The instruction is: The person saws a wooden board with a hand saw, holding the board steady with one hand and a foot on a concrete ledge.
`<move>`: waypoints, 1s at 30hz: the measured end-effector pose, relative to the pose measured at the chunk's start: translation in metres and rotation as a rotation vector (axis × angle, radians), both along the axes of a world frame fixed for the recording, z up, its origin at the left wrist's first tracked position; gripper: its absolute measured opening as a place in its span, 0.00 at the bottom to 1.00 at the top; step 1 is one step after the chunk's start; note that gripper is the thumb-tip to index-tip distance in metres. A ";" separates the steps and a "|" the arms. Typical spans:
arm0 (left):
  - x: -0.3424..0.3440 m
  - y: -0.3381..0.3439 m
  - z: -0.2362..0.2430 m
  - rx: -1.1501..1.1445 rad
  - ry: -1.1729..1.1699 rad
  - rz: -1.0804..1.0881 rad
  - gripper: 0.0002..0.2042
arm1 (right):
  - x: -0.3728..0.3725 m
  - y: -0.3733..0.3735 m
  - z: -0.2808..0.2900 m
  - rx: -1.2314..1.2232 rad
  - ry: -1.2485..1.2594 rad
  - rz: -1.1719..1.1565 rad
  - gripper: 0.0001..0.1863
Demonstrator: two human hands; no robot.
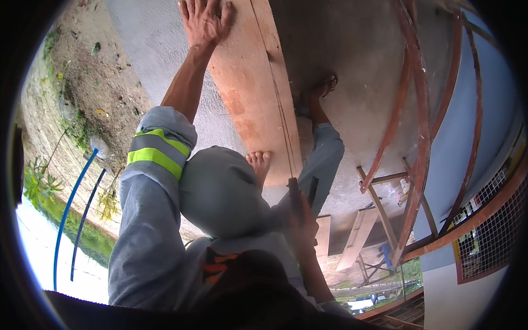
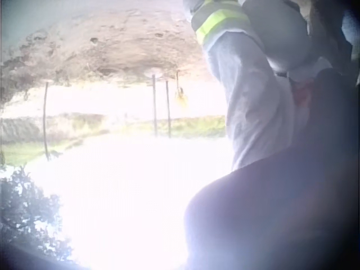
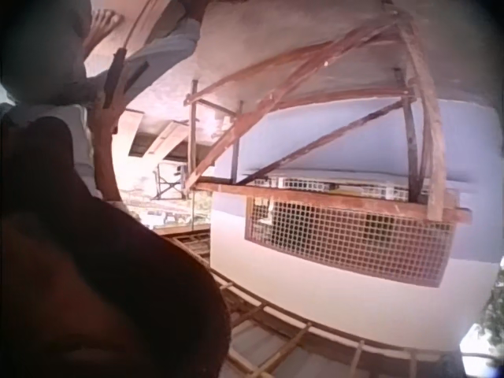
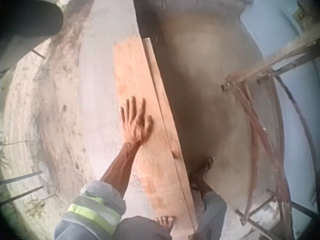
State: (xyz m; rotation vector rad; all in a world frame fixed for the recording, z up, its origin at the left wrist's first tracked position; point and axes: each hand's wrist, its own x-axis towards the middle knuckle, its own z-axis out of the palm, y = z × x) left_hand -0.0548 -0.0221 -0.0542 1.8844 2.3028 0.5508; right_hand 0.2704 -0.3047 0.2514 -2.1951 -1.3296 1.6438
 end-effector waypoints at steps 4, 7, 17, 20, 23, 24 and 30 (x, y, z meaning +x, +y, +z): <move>0.010 0.003 -0.005 -0.001 -0.009 0.008 0.33 | -0.018 0.031 -0.096 0.229 0.044 0.012 0.32; 0.019 0.012 -0.007 0.020 0.004 -0.009 0.33 | -0.061 0.139 -0.151 0.225 0.054 0.042 0.28; 0.003 -0.001 -0.002 -0.002 0.038 0.036 0.33 | 0.002 0.006 -0.053 0.127 0.099 -0.020 0.29; 0.022 0.014 -0.003 0.025 -0.015 0.027 0.33 | -0.051 0.118 -0.156 0.296 0.018 0.099 0.29; 0.013 0.002 0.000 0.035 -0.042 0.019 0.33 | -0.058 0.127 -0.136 0.108 0.051 0.051 0.29; 0.006 0.002 -0.003 0.029 -0.008 0.032 0.33 | -0.043 0.092 -0.122 0.099 0.064 0.016 0.30; 0.004 0.000 -0.002 0.005 0.031 0.043 0.33 | 0.006 -0.003 -0.054 0.201 0.072 0.057 0.33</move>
